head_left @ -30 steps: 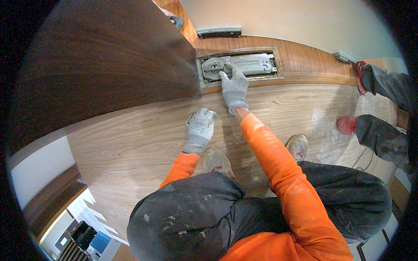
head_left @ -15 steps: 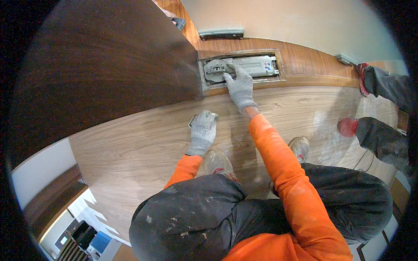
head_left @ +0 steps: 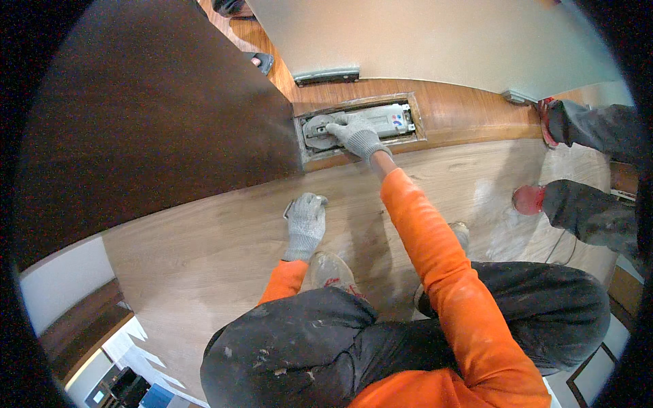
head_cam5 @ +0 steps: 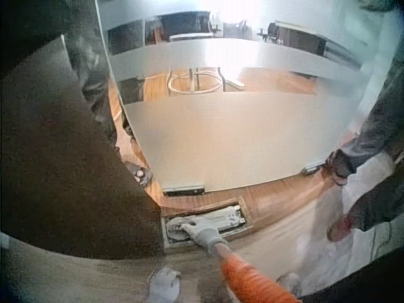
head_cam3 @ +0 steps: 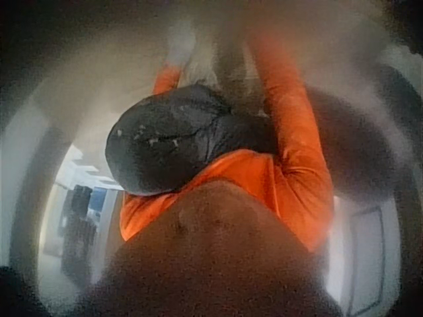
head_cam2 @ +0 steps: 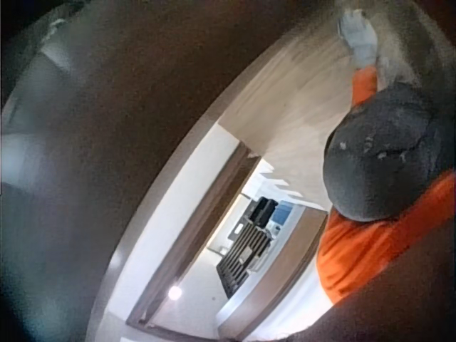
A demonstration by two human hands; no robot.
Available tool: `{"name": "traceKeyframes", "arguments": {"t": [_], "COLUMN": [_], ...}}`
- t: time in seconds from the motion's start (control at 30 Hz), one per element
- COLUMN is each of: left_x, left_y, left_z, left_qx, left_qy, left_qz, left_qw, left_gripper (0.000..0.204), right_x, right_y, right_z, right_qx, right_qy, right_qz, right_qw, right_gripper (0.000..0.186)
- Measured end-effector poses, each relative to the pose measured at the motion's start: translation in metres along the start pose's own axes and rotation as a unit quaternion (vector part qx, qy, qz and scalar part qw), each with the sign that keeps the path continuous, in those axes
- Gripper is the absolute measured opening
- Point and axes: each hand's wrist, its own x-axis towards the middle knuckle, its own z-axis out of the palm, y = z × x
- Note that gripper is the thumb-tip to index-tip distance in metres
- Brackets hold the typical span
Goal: The person kneels on the floor to adjust a metal floor track mechanism using a screwdriver. After finishing the adjustment, the person stands up and, with the help of a coworker, lifts and carries a large frosted glass panel with a logo through the room.
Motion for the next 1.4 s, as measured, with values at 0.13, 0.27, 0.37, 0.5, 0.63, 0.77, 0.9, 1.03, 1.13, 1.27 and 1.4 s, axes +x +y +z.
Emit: {"name": "traceKeyframes", "arguments": {"t": [0.13,0.27,0.37,0.5,0.63,0.77,0.9,1.03,1.13,1.27,1.4], "left_x": [0.001,0.000,-0.002,-0.002,-0.002,-0.001,-0.002,-0.003,-0.003,-0.003,-0.003], "left_y": [0.000,0.000,0.001,0.003,0.002,0.001,0.001,0.002,0.002,0.002,0.002], "left_z": [0.000,-0.001,-0.001,0.001,0.003,0.004,0.005,0.006,0.006,0.006,0.006], "left_qx": [0.017,-0.003,-0.005,0.008,0.029,0.011,0.023,0.030,0.026,0.036,0.029], "left_qy": [0.004,0.007,0.008,0.037,0.038,0.032,0.038,0.042,0.040,0.047,0.042], "left_qz": [0.013,0.009,0.002,0.011,-0.001,-0.009,-0.012,-0.008,-0.009,-0.004,-0.007], "left_qw": [1.000,1.000,1.000,0.999,0.999,0.999,0.999,0.999,0.999,0.998,0.999], "left_gripper": [0.018,0.020,0.019,0.014,0.011,0.011,0.010,0.010,0.010,0.011,0.012], "right_x": [0.001,0.008,0.013,0.013,0.011,-0.002,-0.014,-0.018,-0.021,-0.026,-0.031], "right_y": [-0.009,-0.010,-0.008,0.003,0.010,0.008,0.003,0.002,0.000,-0.002,-0.001], "right_z": [-0.010,-0.018,-0.015,-0.015,-0.027,-0.033,-0.027,-0.024,-0.018,-0.004,0.013], "right_qx": [-0.008,-0.006,-0.046,0.003,-0.005,0.014,-0.037,-0.069,-0.086,-0.077,-0.077], "right_qy": [0.024,-0.042,-0.014,0.007,0.077,-0.003,-0.013,-0.013,0.017,0.057,0.147], "right_qz": [-0.044,0.031,-0.017,-0.062,-0.134,-0.122,-0.156,-0.144,-0.157,-0.106,-0.124], "right_qw": [0.999,0.999,0.999,0.998,0.988,0.992,0.987,0.987,0.984,0.990,0.978], "right_gripper": [0.043,0.047,0.040,0.039,0.034,0.036,0.044,0.046,0.045,0.042,0.036]}}
